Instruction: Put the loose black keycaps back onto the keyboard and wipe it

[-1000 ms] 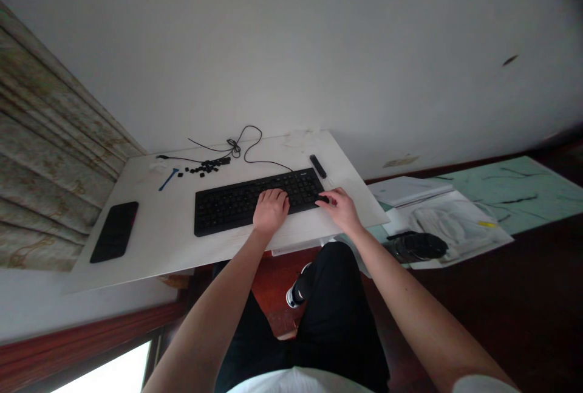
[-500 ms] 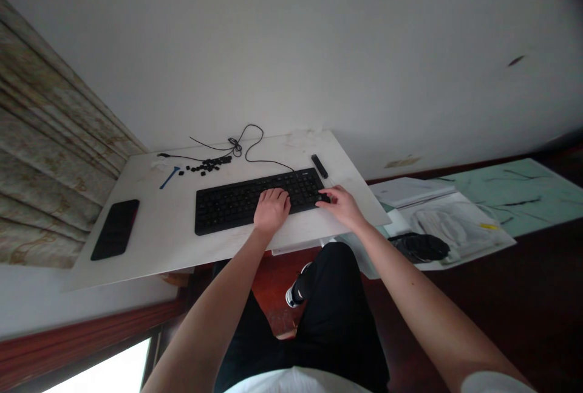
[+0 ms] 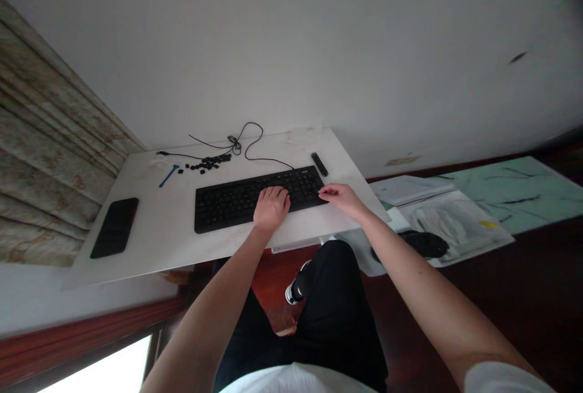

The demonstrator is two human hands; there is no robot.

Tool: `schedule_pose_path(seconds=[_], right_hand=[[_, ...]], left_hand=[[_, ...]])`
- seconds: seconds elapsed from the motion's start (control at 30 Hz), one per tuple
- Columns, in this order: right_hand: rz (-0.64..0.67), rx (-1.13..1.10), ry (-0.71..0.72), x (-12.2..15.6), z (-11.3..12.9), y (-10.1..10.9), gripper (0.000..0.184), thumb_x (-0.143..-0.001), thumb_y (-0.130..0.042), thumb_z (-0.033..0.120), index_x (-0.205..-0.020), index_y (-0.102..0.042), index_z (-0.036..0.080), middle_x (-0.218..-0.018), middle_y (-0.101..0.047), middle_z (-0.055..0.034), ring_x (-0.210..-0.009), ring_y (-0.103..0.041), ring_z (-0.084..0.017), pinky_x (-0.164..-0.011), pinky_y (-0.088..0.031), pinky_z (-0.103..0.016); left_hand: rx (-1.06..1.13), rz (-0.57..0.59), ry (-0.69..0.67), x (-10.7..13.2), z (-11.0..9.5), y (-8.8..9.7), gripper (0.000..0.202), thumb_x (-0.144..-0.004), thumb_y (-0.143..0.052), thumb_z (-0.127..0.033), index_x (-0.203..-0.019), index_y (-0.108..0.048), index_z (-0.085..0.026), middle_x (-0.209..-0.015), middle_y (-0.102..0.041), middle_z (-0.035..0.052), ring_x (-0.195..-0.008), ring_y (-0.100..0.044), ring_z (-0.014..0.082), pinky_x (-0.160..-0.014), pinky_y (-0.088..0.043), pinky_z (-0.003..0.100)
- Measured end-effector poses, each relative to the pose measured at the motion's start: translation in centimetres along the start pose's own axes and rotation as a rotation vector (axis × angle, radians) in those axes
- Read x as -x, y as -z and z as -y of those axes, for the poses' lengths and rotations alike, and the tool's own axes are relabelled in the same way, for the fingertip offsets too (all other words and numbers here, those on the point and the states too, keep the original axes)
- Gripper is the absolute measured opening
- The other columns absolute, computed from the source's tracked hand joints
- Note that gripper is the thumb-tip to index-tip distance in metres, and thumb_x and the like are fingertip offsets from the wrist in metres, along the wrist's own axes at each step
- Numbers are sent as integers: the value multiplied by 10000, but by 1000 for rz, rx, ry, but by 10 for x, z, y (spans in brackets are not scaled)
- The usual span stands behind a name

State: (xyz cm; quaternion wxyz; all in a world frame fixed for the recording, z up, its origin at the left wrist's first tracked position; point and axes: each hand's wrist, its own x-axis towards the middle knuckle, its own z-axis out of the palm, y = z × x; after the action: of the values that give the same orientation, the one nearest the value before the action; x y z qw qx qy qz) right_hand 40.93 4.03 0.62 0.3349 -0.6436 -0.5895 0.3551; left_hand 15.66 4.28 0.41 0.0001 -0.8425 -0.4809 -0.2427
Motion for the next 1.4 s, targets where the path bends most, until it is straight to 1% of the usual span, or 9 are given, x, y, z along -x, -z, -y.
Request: schedule_pose_path(seconds=[0.1, 0.17, 0.3, 0.43, 0.57, 0.77, 0.97, 1.13, 1.4], right_hand=[[177, -36, -156, -14, 9, 12, 238, -699, -762, 372, -836, -747, 179, -688, -639, -8, -566, -481, -114, -530, -364, -256], [270, -50, -235, -22, 14, 18, 225, -686, -778, 338, -834, -742, 173, -662, -616, -2, -518, -428, -91, -480, -322, -241], [370, -50, -278, -29, 21, 22, 176, -711, -770, 300, -829, -736, 173, -686, -612, -7, -519, -427, -76, -469, -346, -220], [345, -10, -227, -26, 22, 20, 184, -731, -762, 320, -842, -740, 176, -757, -640, -27, -574, -484, -87, -479, -391, -204], [323, 36, -137, -22, 20, 19, 231, -735, -763, 382, -853, -749, 183, -758, -646, -39, -617, -532, -116, -487, -432, -212], [336, 32, -67, -21, 20, 19, 253, -747, -743, 413, -817, -745, 169, -740, -650, -46, -579, -511, -106, -459, -411, -211], [319, 120, -8, -22, 20, 18, 250, -747, -736, 421, -798, -735, 177, -680, -598, -17, -559, -503, -104, -446, -406, -210], [347, 133, 13, -24, 19, 19, 255, -755, -721, 419, -780, -732, 166, -648, -587, -9, -544, -500, -105, -466, -395, -221], [370, 39, -45, -24, 19, 23, 252, -737, -739, 420, -801, -750, 177, -748, -676, -44, -563, -522, -106, -491, -412, -225]], left_hand=[[0, 1, 2, 0, 0, 0, 185, -974, -475, -251, -1028, -645, -202, -1099, -682, 77, -1021, -591, 244, -949, -427, 416], [2, 0, 4, 0, 0, 0, 184, -972, -477, -247, -1029, -646, -201, -1101, -681, 78, -1023, -590, 243, -949, -429, 417], [11, 1, 8, 0, 1, -1, 183, -968, -480, -242, -1034, -646, -202, -1105, -676, 83, -1030, -588, 241, -951, -432, 420], [16, 3, 4, 0, 2, -1, 186, -968, -476, -243, -1032, -645, -203, -1105, -676, 83, -1026, -589, 240, -954, -434, 419], [15, 8, 2, 0, 2, -1, 184, -968, -475, -246, -1029, -644, -206, -1103, -678, 83, -1027, -591, 244, -951, -433, 421], [27, 15, 7, 0, 1, 0, 184, -970, -474, -245, -1032, -642, -206, -1099, -673, 89, -1039, -588, 246, -938, -433, 419], [24, 13, 9, 0, 2, 0, 181, -969, -479, -246, -1037, -641, -204, -1102, -671, 85, -1041, -584, 243, -944, -431, 412], [18, 11, 6, 0, 2, 0, 183, -969, -478, -245, -1038, -642, -204, -1100, -672, 85, -1036, -583, 243, -941, -433, 415], [17, 13, 4, 0, 2, 0, 188, -971, -472, -250, -1038, -641, -204, -1098, -674, 86, -1028, -588, 245, -938, -435, 414]])
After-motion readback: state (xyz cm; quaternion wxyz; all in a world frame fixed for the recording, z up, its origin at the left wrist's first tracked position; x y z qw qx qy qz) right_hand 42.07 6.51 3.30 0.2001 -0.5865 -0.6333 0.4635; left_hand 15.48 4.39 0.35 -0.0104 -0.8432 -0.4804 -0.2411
